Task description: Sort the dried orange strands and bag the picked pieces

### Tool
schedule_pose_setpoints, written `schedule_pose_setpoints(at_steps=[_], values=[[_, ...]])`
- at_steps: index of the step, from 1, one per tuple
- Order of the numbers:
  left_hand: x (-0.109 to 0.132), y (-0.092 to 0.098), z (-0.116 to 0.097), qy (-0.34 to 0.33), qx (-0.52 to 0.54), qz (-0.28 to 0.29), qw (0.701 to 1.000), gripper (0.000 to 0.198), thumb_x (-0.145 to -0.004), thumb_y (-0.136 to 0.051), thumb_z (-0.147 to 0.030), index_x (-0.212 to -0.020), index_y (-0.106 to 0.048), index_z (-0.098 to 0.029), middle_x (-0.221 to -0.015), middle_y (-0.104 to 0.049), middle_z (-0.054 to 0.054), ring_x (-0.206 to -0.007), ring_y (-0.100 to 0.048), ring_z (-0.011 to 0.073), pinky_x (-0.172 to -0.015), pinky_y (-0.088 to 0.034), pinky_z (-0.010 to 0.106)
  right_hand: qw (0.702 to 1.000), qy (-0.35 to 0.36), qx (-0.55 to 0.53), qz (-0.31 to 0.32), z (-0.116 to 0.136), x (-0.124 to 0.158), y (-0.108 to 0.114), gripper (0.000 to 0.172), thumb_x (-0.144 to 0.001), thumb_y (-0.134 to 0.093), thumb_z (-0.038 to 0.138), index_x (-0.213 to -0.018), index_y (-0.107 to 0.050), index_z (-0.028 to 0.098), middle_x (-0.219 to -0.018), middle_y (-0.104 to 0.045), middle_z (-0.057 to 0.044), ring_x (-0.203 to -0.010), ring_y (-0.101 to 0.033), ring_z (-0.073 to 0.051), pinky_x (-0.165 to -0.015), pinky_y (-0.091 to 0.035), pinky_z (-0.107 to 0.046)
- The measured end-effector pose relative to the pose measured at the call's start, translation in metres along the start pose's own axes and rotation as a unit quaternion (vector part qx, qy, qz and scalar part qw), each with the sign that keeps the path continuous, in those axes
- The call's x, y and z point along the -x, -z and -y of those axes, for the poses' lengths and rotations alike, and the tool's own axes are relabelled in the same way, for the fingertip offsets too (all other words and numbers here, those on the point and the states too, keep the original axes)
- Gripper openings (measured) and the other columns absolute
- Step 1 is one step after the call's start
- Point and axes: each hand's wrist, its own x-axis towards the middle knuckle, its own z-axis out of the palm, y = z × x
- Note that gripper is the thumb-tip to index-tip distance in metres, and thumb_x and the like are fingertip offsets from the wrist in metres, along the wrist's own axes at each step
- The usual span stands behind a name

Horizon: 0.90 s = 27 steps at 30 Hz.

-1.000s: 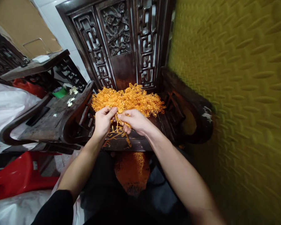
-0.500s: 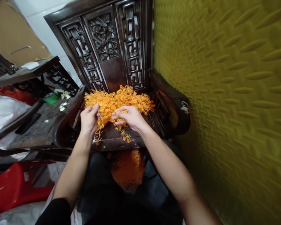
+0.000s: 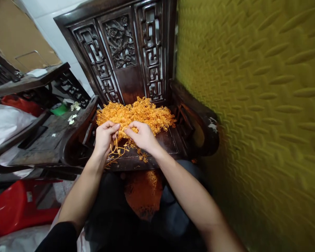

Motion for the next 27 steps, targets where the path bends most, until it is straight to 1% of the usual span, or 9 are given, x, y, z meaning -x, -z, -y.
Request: schedule_pose_setpoints(at_steps=[3,5,9,11,14,16,18,22,27], values=[[-0.027,0.025,-0.001,-0.043,-0.001,-0.145,0.989,0.027,-0.074,-0.075,-0.026,-0.065,-0.051,-0.017,-0.051,-0.049,-0.008,-0.04,-0.037,0.0027,-0.042,-0.024,0.021,0.994,-0.051,-0.044,0.09,0.003,0.007,0.0,0.036,-0.085,-0.069,0.05,-0.077,-0.061,0.016,-0.06,-0.066,-0.001,-0.043,-0.051,-0.008,-0.043,-0.039,-0.021],[-0.037,0.038,-0.001,-0.053,-0.002,-0.177,0.983,0.026,-0.079,-0.07,-0.027,-0.067,-0.049,-0.018,-0.05,-0.046,-0.009,-0.04,-0.034,0.0022,-0.044,-0.023,0.021,0.986,-0.076,-0.105,0.104,0.002,0.009,0.002,0.037,-0.08,-0.076,0.049,-0.077,-0.063,0.015,-0.072,-0.073,-0.006,-0.052,-0.061,-0.011,-0.048,-0.048,-0.023],[-0.02,0.038,0.004,-0.079,-0.078,-0.065,0.992,0.029,-0.072,-0.079,-0.032,-0.066,-0.054,-0.017,-0.054,-0.053,-0.005,-0.045,-0.04,0.0061,-0.046,-0.026,0.022,0.966,-0.08,-0.244,0.035,-0.001,0.004,0.011,0.039,-0.067,-0.087,0.042,-0.079,-0.063,0.015,-0.096,-0.076,-0.011,-0.075,-0.071,-0.018,-0.054,-0.056,-0.026],[-0.005,0.029,0.005,-0.104,-0.128,-0.011,0.986,0.029,-0.073,-0.08,-0.035,-0.066,-0.058,-0.017,-0.058,-0.057,-0.003,-0.05,-0.045,0.0083,-0.05,-0.031,0.023,0.962,-0.075,-0.263,0.006,-0.002,0.002,0.015,0.042,-0.065,-0.089,0.038,-0.093,-0.068,0.015,-0.082,-0.073,-0.005,-0.063,-0.065,-0.013,-0.044,-0.046,-0.02],[0.011,0.017,0.003,-0.118,-0.173,0.025,0.978,0.027,-0.077,-0.077,-0.036,-0.066,-0.06,-0.018,-0.06,-0.057,-0.002,-0.054,-0.046,0.0101,-0.053,-0.032,0.024,0.969,-0.08,-0.234,-0.019,-0.002,0.002,0.014,0.06,-0.066,-0.089,0.037,-0.118,-0.07,0.013,-0.059,-0.057,0.005,-0.046,-0.043,-0.005,-0.038,-0.029,-0.017],[0.015,0.011,0.001,-0.125,-0.203,0.052,0.97,0.027,-0.079,-0.075,-0.035,-0.066,-0.059,-0.018,-0.058,-0.053,-0.003,-0.053,-0.043,0.0102,-0.053,-0.03,0.024,0.978,-0.09,-0.188,-0.017,-0.003,0.003,0.009,0.063,-0.068,-0.088,0.041,-0.122,-0.069,0.012,-0.052,-0.05,0.008,-0.043,-0.035,-0.004,-0.038,-0.026,-0.018],[0.016,0.008,0.001,-0.149,-0.239,0.061,0.958,0.023,-0.081,-0.072,-0.032,-0.067,-0.059,-0.018,-0.057,-0.052,-0.003,-0.052,-0.042,0.0105,-0.053,-0.03,0.025,0.986,-0.091,-0.136,-0.009,-0.003,0.003,0.001,0.053,-0.071,-0.085,0.044,-0.112,-0.071,0.012,-0.048,-0.047,0.009,-0.04,-0.034,-0.004,-0.037,-0.024,-0.018],[0.005,0.012,0.002,-0.224,-0.326,-0.038,0.918,0.01,-0.08,-0.066,-0.019,-0.07,-0.064,-0.019,-0.06,-0.055,-0.003,-0.055,-0.044,0.0121,-0.058,-0.032,0.026,0.992,-0.097,-0.075,0.014,0.004,0.006,-0.013,0.034,-0.077,-0.079,0.045,-0.087,-0.068,0.015,-0.044,-0.053,0.006,-0.035,-0.045,-0.007,-0.035,-0.031,-0.017],[-0.027,0.043,-0.008,-0.236,-0.316,-0.239,0.888,0.013,-0.08,-0.066,-0.022,-0.069,-0.061,-0.018,-0.06,-0.053,-0.003,-0.057,-0.043,0.0123,-0.059,-0.032,0.025,0.977,-0.11,-0.18,0.043,0.004,0.012,-0.012,0.038,-0.071,-0.083,0.045,-0.079,-0.059,0.017,-0.049,-0.06,0.003,-0.042,-0.061,-0.013,-0.045,-0.055,-0.025]])
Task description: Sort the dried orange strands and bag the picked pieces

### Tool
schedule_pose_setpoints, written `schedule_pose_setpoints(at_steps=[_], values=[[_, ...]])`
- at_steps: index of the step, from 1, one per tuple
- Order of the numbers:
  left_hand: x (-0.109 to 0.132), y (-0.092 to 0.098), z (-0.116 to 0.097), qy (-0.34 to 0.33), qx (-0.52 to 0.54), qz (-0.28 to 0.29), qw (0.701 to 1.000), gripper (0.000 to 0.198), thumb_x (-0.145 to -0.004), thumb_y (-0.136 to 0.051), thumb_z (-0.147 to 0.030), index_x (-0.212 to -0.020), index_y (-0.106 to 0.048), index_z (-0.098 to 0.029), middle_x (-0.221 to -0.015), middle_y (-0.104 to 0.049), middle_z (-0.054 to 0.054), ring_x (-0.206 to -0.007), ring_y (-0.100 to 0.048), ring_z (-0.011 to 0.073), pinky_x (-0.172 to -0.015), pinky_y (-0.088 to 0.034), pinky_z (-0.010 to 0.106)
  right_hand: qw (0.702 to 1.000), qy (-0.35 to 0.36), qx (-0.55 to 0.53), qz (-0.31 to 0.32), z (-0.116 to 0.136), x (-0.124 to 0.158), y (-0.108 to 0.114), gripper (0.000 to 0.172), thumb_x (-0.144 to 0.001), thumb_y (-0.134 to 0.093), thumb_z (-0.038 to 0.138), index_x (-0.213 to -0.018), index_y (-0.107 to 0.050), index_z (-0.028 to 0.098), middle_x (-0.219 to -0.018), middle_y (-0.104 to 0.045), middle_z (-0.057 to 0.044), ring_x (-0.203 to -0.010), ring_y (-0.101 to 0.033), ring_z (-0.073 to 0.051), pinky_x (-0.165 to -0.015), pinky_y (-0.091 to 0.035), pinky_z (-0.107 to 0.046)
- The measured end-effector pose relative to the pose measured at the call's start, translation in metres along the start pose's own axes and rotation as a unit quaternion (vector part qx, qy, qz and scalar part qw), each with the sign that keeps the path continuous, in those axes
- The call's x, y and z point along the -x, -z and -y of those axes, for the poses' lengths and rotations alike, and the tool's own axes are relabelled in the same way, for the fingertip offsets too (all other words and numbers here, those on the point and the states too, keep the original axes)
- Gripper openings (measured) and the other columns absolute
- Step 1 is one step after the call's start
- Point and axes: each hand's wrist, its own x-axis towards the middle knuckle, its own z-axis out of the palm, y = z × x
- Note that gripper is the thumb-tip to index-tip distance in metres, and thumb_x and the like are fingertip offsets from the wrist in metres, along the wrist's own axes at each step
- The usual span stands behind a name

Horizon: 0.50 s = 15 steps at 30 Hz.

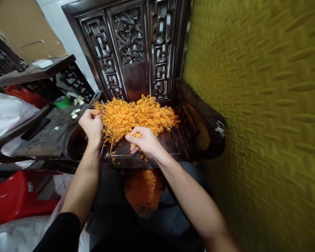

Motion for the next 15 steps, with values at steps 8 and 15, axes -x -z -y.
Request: schedule_pose_setpoints(at_steps=[8,15], values=[[0.026,0.011,-0.01,-0.134,0.007,0.37,0.919,0.011,-0.08,-0.064,-0.02,-0.069,-0.066,-0.019,-0.057,-0.058,-0.002,-0.053,-0.049,0.0124,-0.058,-0.034,0.025,0.984,0.093,-0.124,-0.088,0.013,-0.006,0.044,0.04,-0.064,-0.09,0.035,-0.085,-0.061,0.018,-0.107,-0.073,-0.006,-0.068,-0.067,-0.011,-0.045,-0.05,-0.019],[0.037,0.009,-0.023,-0.089,0.007,0.515,0.852,0.018,-0.081,-0.063,-0.026,-0.065,-0.063,-0.018,-0.055,-0.055,-0.003,-0.052,-0.046,0.0118,-0.053,-0.032,0.024,0.945,0.214,0.231,-0.084,0.014,0.007,0.052,0.05,-0.082,-0.076,0.052,-0.124,-0.073,0.024,-0.081,-0.061,-0.002,-0.072,-0.056,-0.015,-0.065,-0.048,-0.03]])
